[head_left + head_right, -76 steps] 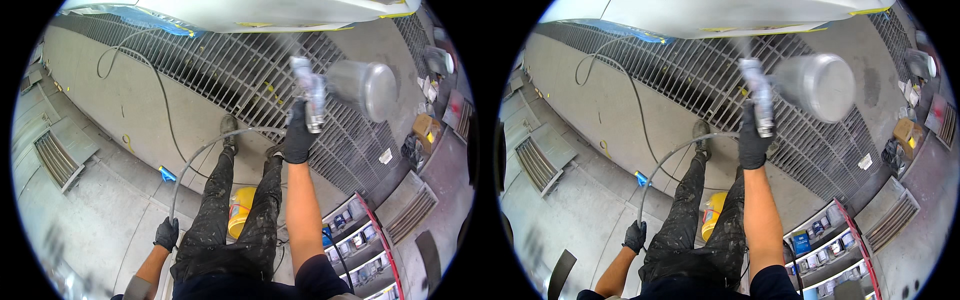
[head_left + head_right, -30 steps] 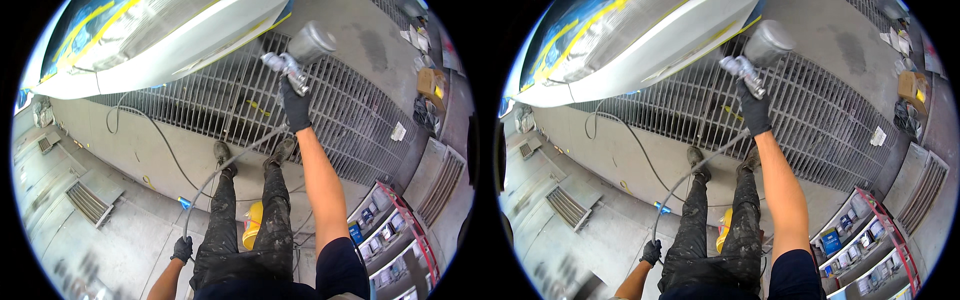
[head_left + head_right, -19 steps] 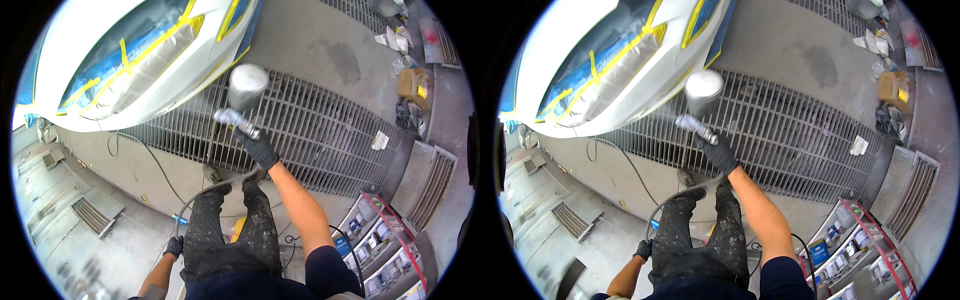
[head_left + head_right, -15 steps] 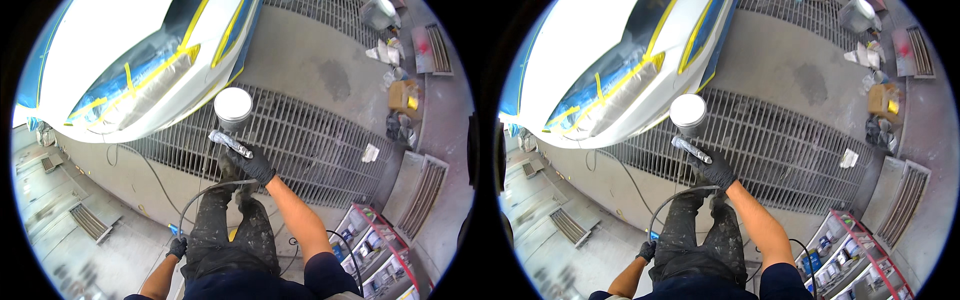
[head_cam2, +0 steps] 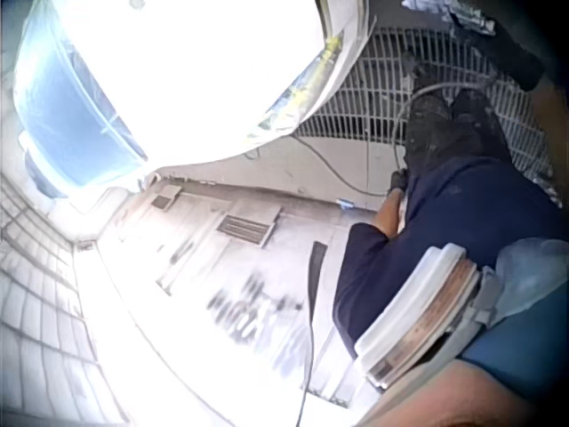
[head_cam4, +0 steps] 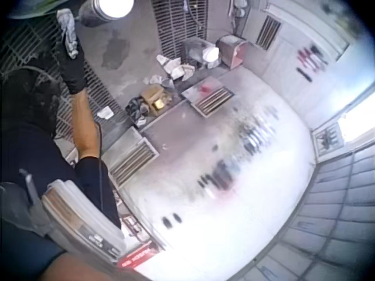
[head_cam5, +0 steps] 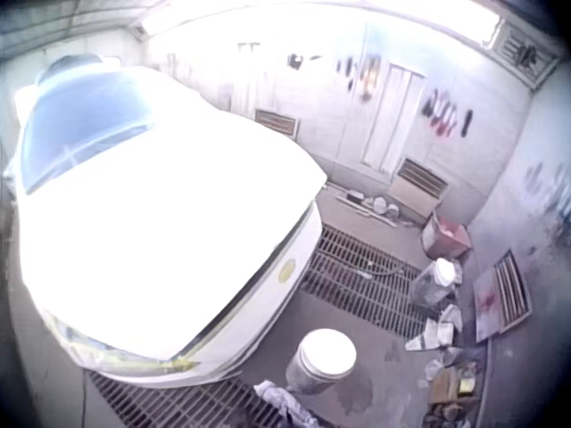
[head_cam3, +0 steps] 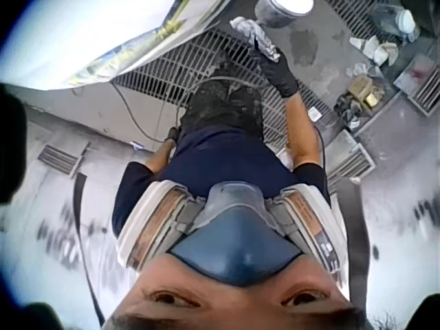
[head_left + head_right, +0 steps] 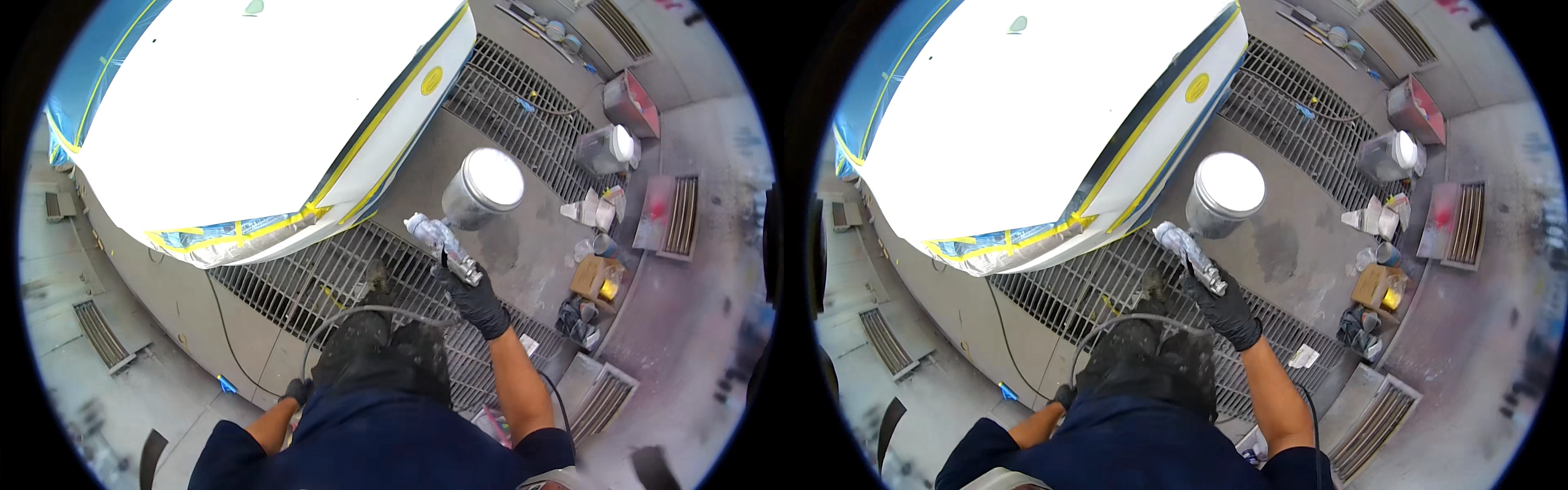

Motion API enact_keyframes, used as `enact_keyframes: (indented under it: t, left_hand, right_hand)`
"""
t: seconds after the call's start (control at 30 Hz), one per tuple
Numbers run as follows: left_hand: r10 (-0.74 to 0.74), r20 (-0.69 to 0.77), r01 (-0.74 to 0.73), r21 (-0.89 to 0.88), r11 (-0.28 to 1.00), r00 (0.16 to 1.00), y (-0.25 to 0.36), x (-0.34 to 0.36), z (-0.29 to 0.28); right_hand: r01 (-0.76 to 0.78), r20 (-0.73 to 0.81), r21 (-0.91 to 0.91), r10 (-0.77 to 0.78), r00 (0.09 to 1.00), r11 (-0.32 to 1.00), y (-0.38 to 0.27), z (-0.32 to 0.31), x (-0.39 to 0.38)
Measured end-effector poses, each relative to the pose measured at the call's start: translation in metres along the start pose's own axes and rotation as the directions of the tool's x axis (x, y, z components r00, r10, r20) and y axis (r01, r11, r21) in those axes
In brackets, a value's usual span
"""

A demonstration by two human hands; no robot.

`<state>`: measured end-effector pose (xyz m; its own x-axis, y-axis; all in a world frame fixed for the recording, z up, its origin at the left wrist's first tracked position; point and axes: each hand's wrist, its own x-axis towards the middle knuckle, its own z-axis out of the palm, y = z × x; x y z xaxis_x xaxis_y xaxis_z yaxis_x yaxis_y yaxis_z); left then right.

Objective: The person uses a spray gun to apply white paint to a car's hood and front fenders inside a paint booth. The vehicle is masked with blue plastic and yellow tape to protect adjacent areas. The person moves around the front of the car, spraying the hood, fenders, and bumper in smooth, overlapping passes.

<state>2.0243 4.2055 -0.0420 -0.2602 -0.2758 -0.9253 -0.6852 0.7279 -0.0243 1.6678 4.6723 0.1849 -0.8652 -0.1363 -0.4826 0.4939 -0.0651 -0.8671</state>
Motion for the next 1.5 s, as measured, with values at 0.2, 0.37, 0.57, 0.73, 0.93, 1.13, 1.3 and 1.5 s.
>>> enact_keyframes:
  t: [0.2,0.37,0.57,0.73,0.93,1.13,1.3,1.5]
  left_hand:
    - [0.02,-0.006,-0.02,-0.169,0.985,1.0,0.17,-0.035,-0.033]
    - [-0.074,-0.109,0.035,-0.326,0.945,0.991,0.322,-0.096,-0.033]
    - [-0.225,-0.126,0.102,-0.616,0.781,0.966,0.47,-0.167,0.038]
    - [-0.371,-0.041,0.244,-0.685,0.686,0.928,0.518,-0.212,0.07]
    - [-0.367,-0.128,0.203,-0.646,0.736,0.921,0.577,-0.235,0.058]
    - [-0.173,-0.296,-0.01,-0.527,0.85,0.939,0.598,-0.184,0.077]
    - [-0.254,-0.126,0.137,-0.58,0.803,0.959,0.643,-0.215,0.006]
    - [-0.355,-0.142,0.203,-0.605,0.77,0.924,0.553,-0.22,0.047]
  right_hand:
    - [0.267,0.275,-0.148,-0.22,0.936,0.952,-0.148,-0.045,0.064]
    - [0.338,0.272,-0.196,-0.28,0.921,0.92,-0.221,-0.096,0.154]
    - [0.34,0.471,-0.195,-0.217,0.855,0.92,-0.266,-0.152,0.217]
    - [0.327,0.787,-0.238,-0.016,0.617,0.915,-0.306,-0.163,0.241]
    - [0.414,0.632,-0.225,-0.191,0.751,0.882,-0.319,-0.242,0.301]
    - [0.369,0.341,-0.261,-0.273,0.9,0.892,-0.316,-0.31,0.353]
    - [0.431,0.437,-0.23,-0.304,0.847,0.872,-0.295,-0.289,0.325]
    - [0.235,0.669,-0.188,-0.051,0.742,0.954,-0.316,-0.269,0.321]
